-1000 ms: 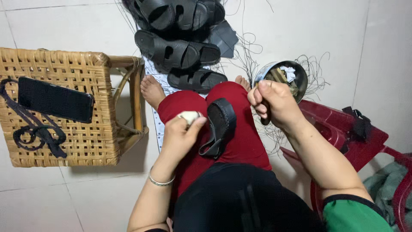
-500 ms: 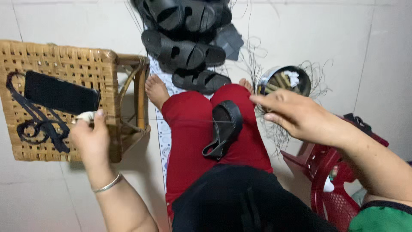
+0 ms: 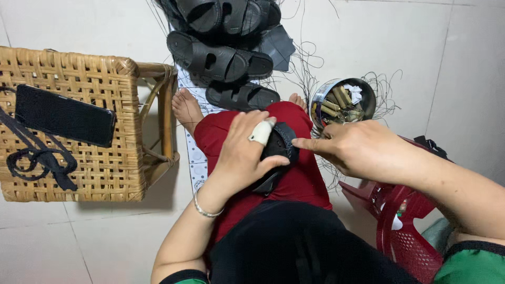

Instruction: The person sits on the floor and sews a black sandal using a needle and thread. They repeatedly pull the thread through the sandal strap, tighten the stitches, and trim excess thread with scissors. The person handles the sandal and tools with both hands while seated.

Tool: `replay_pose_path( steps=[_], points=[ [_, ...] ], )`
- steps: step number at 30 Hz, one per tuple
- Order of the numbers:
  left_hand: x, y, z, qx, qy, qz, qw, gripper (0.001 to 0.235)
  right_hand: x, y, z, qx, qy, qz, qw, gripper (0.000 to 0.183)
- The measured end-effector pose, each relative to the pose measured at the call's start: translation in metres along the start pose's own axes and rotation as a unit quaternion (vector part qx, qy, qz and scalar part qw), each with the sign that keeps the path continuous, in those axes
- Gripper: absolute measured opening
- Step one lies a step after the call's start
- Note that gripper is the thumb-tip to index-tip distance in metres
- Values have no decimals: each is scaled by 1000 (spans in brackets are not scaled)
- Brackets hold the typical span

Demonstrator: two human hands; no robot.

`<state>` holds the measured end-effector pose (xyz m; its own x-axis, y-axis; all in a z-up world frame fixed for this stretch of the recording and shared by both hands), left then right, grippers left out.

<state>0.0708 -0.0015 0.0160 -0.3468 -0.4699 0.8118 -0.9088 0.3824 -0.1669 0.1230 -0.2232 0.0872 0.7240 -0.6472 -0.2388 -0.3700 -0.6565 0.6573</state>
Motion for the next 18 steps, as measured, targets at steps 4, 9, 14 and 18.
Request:
replay_pose_path(
  steps=[4,9,14,18],
  points=[
    [-7,-3,23,-44,59,-52,996,79,-9,3,-6,-20,134,15,991,81],
    [-16,3,34,2,42,-40,998,82,-17,-16,-25,-22,87,16,996,49],
    [-24,5,38,67,60,19,996,78,-23,-37,-32,10,-10,-13,1000,22],
    [-8,12,21,104,11,27,994,68,-20,-30,-25,45,-125,-3,991,21]
  ],
)
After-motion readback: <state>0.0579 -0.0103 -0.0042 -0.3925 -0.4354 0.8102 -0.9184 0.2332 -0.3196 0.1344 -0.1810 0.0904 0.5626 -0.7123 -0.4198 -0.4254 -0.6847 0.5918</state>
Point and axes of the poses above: each hand's wrist, its own y-axis away from the middle knuckle, its own z-axis out of the palm, x = y × z, the point moved 3 cm from there along -y, towards the middle knuckle, and after that the axes turned 3 degrees about y, right-handed, at the moved point
